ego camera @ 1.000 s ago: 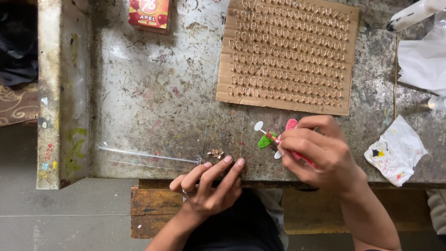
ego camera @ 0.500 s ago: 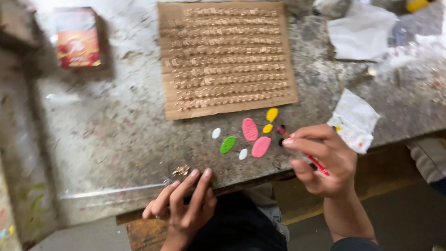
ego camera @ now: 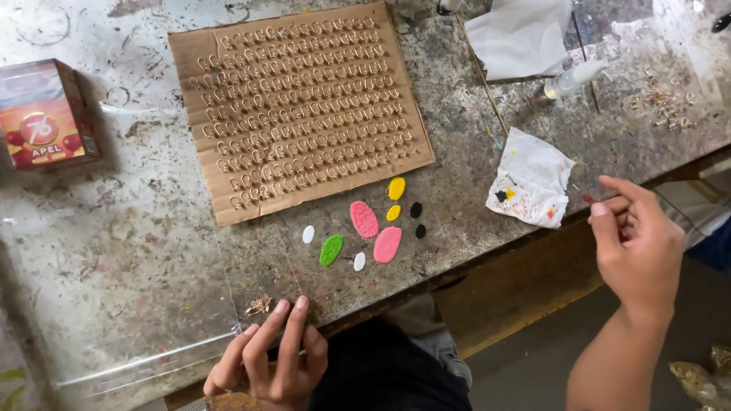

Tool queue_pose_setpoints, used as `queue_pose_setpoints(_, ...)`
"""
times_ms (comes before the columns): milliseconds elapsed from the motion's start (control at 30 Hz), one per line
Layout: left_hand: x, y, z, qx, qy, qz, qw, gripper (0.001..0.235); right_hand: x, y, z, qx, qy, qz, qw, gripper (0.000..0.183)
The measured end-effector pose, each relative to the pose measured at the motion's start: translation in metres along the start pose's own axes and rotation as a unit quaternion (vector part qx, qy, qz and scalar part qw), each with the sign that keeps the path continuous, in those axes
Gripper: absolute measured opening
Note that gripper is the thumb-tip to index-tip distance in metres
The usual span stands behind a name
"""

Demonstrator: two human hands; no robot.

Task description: The person pours white paint onto a palette, then uses a small brush to apply white paint to tiny metal jewelry pieces. They handle each piece individually, painting details and placing them back on the work surface.

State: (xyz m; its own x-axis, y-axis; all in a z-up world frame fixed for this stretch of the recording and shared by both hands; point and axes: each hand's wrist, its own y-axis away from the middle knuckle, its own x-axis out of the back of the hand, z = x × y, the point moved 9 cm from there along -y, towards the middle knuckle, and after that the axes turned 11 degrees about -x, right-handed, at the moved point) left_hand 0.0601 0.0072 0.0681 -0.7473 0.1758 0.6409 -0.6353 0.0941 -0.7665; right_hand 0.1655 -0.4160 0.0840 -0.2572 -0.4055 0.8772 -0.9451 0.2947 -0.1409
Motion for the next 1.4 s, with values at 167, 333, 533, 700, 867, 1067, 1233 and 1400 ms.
queue_pose_setpoints(167,-0.001,0.002,-0.001,0.006,0.006,0.007,1.0,0.025,-0.02,-0.01,0.004,-0.005,0.078,-0.076,0.994,0.036)
queue_pose_setpoints(333,-0.003,0.006,-0.002,0.0,0.005,0.008,1.0,0.025,-0.019,-0.004,-0.01,0.042,0.093,-0.052,0.993,0.018)
queue_pose_setpoints(533,0.0,0.0,0.0,-0.013,0.006,-0.015,1.0,0.024,-0.019,-0.002,-0.012,0.052,0.081,-0.048,0.994,0.018)
queue_pose_setpoints(700,-0.003,0.001,0.0,-0.017,0.017,-0.03,0.999,0.024,-0.019,-0.003,-0.014,0.038,0.053,-0.053,0.996,0.023)
queue_pose_setpoints(867,-0.003,0.004,-0.001,-0.007,0.013,-0.006,1.0,0.026,-0.019,0.004,-0.02,0.111,0.094,-0.019,0.989,0.017)
queue_pose_setpoints(1067,-0.005,0.011,-0.002,-0.015,0.012,0.023,1.0,0.029,-0.021,0.016,-0.022,0.142,0.152,-0.008,0.978,0.026)
queue_pose_setpoints(1233,-0.004,0.017,-0.003,0.026,0.016,-0.001,1.0,0.023,-0.009,0.021,-0.003,0.094,0.126,0.005,0.988,0.028)
queue_pose_setpoints(1400,-0.001,0.016,-0.006,0.021,0.036,-0.017,0.999,0.02,-0.011,0.035,0.021,0.012,-0.166,0.041,0.985,0.023)
